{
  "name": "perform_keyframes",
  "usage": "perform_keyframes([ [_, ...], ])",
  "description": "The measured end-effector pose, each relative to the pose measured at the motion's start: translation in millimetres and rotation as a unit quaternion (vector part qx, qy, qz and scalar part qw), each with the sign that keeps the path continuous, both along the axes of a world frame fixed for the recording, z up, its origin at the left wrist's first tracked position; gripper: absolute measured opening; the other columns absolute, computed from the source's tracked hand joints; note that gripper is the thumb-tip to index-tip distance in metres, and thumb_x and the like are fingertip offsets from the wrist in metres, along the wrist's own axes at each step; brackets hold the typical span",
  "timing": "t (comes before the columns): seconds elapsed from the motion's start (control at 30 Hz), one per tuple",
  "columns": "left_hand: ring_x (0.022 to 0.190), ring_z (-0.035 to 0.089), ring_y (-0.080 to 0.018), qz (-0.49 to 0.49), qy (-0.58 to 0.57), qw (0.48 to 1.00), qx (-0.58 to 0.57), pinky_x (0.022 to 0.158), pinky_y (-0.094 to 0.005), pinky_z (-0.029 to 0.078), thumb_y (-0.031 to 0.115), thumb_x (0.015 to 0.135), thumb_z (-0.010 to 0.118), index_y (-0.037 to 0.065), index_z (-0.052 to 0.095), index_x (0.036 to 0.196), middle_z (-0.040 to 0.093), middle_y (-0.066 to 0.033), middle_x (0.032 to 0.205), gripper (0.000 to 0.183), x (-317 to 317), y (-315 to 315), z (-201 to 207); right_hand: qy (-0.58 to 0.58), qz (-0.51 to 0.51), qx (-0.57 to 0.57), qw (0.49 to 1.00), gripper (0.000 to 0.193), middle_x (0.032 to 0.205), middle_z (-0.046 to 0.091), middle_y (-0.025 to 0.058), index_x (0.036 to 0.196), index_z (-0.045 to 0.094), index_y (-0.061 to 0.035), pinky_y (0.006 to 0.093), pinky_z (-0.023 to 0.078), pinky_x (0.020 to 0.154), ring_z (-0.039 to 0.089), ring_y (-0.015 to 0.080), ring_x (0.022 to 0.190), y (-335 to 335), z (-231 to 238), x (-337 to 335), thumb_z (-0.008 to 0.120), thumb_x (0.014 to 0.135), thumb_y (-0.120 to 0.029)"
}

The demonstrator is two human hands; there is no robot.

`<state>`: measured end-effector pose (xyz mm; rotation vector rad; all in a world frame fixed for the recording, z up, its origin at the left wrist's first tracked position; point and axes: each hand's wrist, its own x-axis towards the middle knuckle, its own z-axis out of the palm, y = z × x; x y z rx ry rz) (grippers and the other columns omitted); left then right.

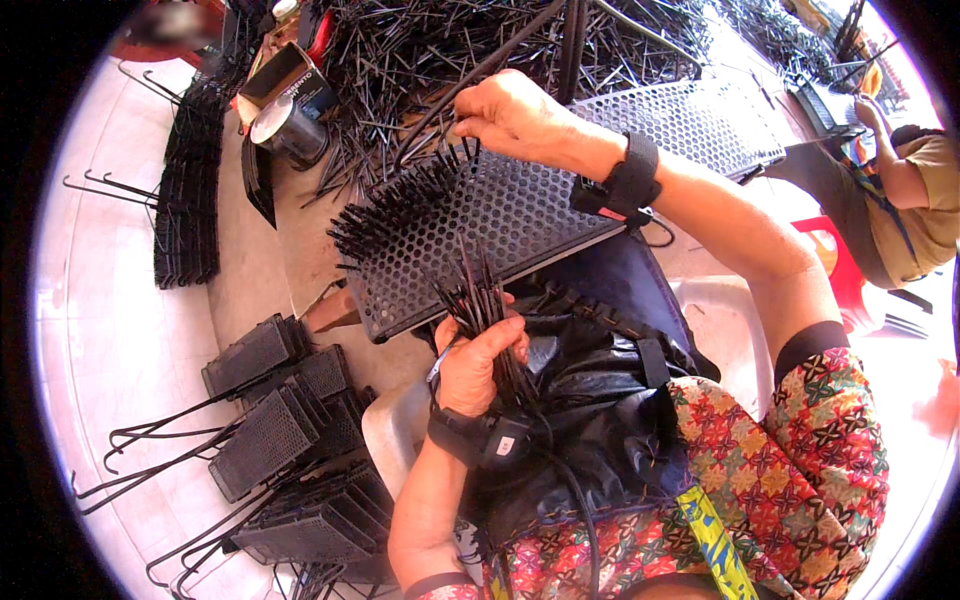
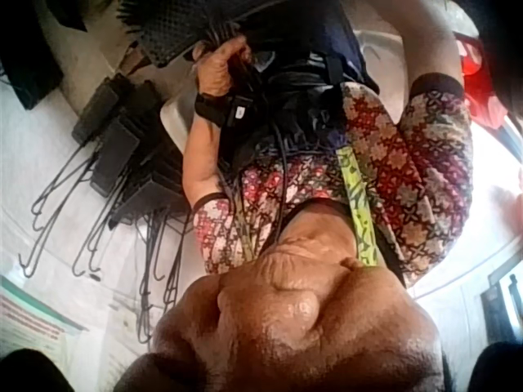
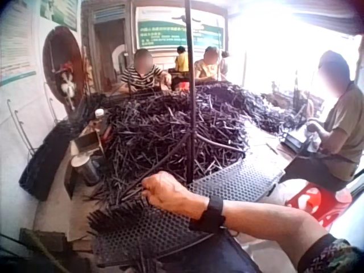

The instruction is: The person inserts bundles of bristles into a perforated plastic base by hand. The person picks up bundles from a pile and pushes them one by one into the holes of the base.

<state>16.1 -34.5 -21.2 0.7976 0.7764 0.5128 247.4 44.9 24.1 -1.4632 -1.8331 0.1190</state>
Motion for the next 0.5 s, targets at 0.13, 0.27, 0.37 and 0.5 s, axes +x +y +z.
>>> perform_keyframes([
  [0.13, 0.048, 0.050, -0.0173, -0.004, -0.005, 1.000, 0.000, 0.047, -0.0295, 0.043, 0.004, 0.072, 0.061, -0.003, 0.052, 0.095, 0.052, -0.0082, 0.059, 0.026, 0, 0, 1, 0.015, 0.036, 0.005, 0.999, 0.014, 0.060, 0.052, 0.0174, 0.074, 0.058, 0.0016, 0.0345, 0.043, 0.050, 0.053, 0.0292, 0.054, -2, -1, 9, 0.061, 0.071, -0.011],
  [0.27, 0.048, 0.051, -0.0171, -0.004, 0.002, 1.000, 0.005, 0.047, -0.0294, 0.043, 0.004, 0.071, 0.061, -0.002, 0.052, 0.094, 0.052, -0.0080, 0.059, 0.025, 0, 1, 2, 0.077, 0.002, -0.038, 0.996, 0.014, 0.060, 0.057, 0.0104, 0.085, 0.059, 0.0017, 0.0278, 0.044, 0.050, 0.055, 0.0134, 0.054, -10, -4, 8, 0.061, 0.078, -0.010],
  [0.37, 0.049, 0.051, -0.0172, -0.004, 0.002, 1.000, 0.003, 0.047, -0.0296, 0.043, 0.004, 0.071, 0.061, -0.002, 0.052, 0.094, 0.052, -0.0078, 0.060, 0.025, 0, 1, 0, 0.096, -0.003, 0.011, 0.995, 0.014, 0.062, 0.057, 0.0100, 0.087, 0.059, 0.0015, 0.0273, 0.045, 0.052, 0.056, 0.0130, 0.055, -9, -5, 5, 0.061, 0.078, -0.010],
  [0.5, 0.048, 0.050, -0.0172, -0.003, 0.000, 1.000, 0.002, 0.046, -0.0298, 0.043, 0.004, 0.071, 0.061, -0.002, 0.052, 0.094, 0.052, -0.0077, 0.059, 0.025, 1, 2, 2, 0.089, -0.013, 0.051, 0.995, 0.015, 0.062, 0.057, 0.0157, 0.085, 0.060, -0.0036, 0.0349, 0.046, 0.053, 0.058, 0.0302, 0.057, -9, -1, 4, 0.061, 0.073, -0.013],
])
